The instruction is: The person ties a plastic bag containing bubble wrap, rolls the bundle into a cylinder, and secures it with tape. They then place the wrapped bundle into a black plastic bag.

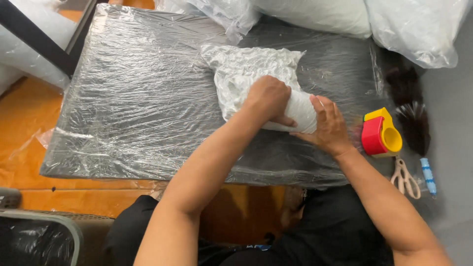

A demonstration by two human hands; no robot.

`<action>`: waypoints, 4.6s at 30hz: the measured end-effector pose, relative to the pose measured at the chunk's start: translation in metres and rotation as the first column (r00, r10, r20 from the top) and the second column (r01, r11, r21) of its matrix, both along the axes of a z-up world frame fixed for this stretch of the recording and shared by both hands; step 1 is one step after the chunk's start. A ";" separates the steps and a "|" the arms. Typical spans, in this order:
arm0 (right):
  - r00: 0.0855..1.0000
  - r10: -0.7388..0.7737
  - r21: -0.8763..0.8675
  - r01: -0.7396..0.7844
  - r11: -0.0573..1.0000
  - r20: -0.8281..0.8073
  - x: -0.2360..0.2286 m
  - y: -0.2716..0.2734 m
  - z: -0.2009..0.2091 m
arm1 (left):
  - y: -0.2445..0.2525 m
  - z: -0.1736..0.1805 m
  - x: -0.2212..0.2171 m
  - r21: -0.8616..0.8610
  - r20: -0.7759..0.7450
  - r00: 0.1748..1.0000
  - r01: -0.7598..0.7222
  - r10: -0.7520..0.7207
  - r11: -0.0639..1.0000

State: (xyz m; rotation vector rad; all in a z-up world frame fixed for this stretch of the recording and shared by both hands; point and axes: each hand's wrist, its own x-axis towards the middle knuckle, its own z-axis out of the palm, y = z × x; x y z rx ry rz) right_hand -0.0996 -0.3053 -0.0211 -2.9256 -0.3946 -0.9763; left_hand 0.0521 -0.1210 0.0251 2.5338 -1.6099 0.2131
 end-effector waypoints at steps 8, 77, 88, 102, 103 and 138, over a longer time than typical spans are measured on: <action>1.000 0.009 -0.077 -0.010 0.997 -0.022 -0.033 -0.013 -0.006 | 0.040 0.005 -0.062 -0.069 -0.045 0.998 -0.052 0.049 0.996; 0.295 -0.062 0.046 0.343 0.938 -0.953 0.153 0.059 0.086 | 0.058 0.070 0.050 0.464 -0.598 0.684 -0.129 0.418 0.876; 0.129 -0.071 0.026 0.626 0.779 -0.989 0.180 0.081 0.135 | 0.043 0.047 0.101 0.432 -0.773 0.414 -0.214 0.481 0.876; 0.111 -0.069 0.013 0.609 0.793 -0.991 0.212 0.042 0.059 | 0.025 0.001 0.119 0.421 -0.780 0.409 -0.216 0.473 0.881; 0.115 -0.051 0.033 0.629 0.776 -0.992 0.211 0.040 0.052 | 0.024 -0.003 0.121 0.429 -0.777 0.407 -0.214 0.480 0.877; 0.980 -0.093 -0.041 0.102 0.994 0.174 -0.052 0.129 0.017 | 0.138 0.059 -0.111 0.187 0.061 0.998 -0.037 0.026 0.982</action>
